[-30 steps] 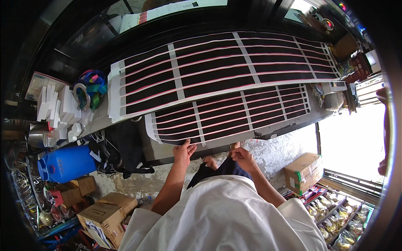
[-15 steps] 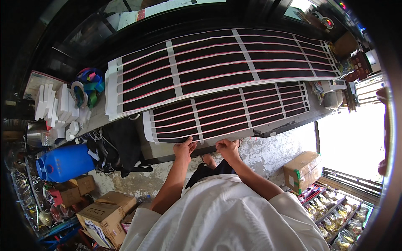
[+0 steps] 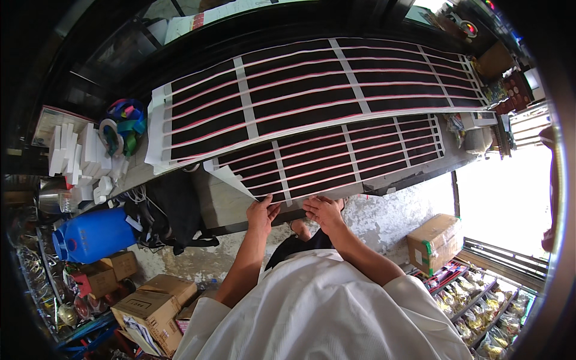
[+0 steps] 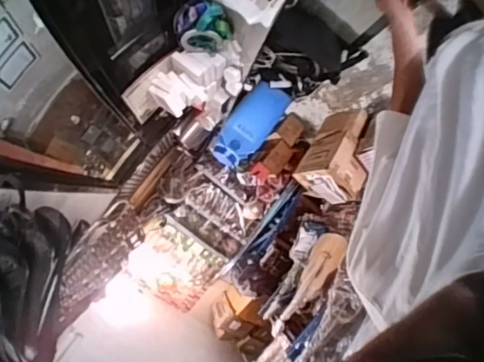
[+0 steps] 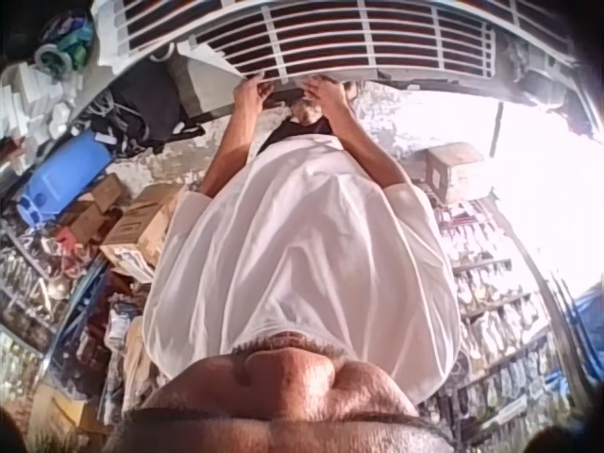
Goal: The person assembles a white metal grill by hand, aligning and snapping together multiple frame sections on a workbench. The person repeatedly adjusts the frame pieces to ensure they fit together properly.
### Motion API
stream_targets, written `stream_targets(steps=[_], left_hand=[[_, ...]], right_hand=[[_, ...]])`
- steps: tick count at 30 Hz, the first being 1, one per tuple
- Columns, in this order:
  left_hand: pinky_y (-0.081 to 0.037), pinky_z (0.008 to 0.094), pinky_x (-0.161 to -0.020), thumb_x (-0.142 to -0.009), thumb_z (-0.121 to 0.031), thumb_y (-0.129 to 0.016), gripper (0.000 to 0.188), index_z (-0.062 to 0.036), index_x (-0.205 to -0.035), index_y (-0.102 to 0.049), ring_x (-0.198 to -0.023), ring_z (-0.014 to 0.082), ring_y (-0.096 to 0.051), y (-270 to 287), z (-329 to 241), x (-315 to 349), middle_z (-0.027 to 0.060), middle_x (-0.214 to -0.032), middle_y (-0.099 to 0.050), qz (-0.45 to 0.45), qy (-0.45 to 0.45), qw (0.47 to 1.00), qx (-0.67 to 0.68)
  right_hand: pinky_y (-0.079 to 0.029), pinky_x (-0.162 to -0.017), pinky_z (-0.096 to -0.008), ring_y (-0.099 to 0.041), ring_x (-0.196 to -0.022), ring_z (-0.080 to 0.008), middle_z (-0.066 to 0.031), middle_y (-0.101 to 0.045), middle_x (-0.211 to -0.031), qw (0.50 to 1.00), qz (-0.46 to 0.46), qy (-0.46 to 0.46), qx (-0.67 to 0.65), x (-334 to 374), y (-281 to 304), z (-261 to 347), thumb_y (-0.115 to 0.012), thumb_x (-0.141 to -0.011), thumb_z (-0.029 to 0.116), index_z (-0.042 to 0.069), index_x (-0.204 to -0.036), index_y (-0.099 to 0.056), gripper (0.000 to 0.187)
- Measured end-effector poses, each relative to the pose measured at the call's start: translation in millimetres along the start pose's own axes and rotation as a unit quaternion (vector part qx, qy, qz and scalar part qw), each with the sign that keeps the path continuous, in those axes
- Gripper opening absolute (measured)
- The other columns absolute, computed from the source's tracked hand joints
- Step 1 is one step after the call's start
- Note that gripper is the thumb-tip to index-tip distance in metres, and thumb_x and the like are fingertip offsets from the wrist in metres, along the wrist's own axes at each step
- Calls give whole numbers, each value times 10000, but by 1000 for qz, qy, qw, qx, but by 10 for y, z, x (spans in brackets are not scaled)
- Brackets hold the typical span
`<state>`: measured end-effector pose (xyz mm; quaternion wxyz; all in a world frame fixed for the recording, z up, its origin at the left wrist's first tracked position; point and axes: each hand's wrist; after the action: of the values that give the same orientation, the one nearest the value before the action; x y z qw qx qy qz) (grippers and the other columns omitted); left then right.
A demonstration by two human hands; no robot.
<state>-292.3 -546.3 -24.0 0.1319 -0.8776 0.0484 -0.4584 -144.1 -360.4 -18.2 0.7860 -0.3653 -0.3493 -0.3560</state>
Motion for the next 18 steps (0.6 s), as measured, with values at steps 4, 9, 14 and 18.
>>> stream_targets(steps=[4,9,14,18], left_hand=[[-640,504,-954,-1099,-384,-738,361,-113,-1318,-644,-1144,290,-766,119,-188,-35,98,-1264,-770,-46,-10,998,41],[-611,516,-1049,-1151,-422,-639,450,-104,-1467,-599,-1251,297,-733,347,-433,-24,105,-1353,-740,-5,-50,994,102],[-661,499,-997,-1136,-273,-685,338,-44,-1380,-636,-1150,308,-781,260,-254,-3,142,-1288,-764,70,-1,995,67],[-699,451,-924,-1147,-200,-656,256,23,-1271,-673,-1077,315,-814,96,-71,67,195,-1178,-798,73,21,996,52]], right_hand=[[-622,-827,-347,-795,-999,-201,-66,-812,-1121,1000,-2,15,8,-3,9,-28,-773,-1065,253,115,-1203,-712,204],[-588,-772,-319,-766,-947,-149,-38,-808,-1095,980,9,98,170,-25,-29,-119,-753,-1029,181,94,-1136,-759,138],[-596,-784,-357,-768,-902,-207,-94,-797,-1035,913,4,260,314,38,-181,-125,-738,-979,112,41,-1033,-783,100],[-605,-832,-415,-763,-919,-313,-132,-776,-1006,824,-10,401,401,156,-308,62,-767,-936,83,43,-1025,-786,100]])
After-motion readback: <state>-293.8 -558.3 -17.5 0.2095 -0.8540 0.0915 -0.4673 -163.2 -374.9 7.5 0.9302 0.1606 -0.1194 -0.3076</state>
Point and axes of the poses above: each hand's wrist, its own x-axis away from the middle knuckle, its own y-axis out of the back of the hand, z = x × y
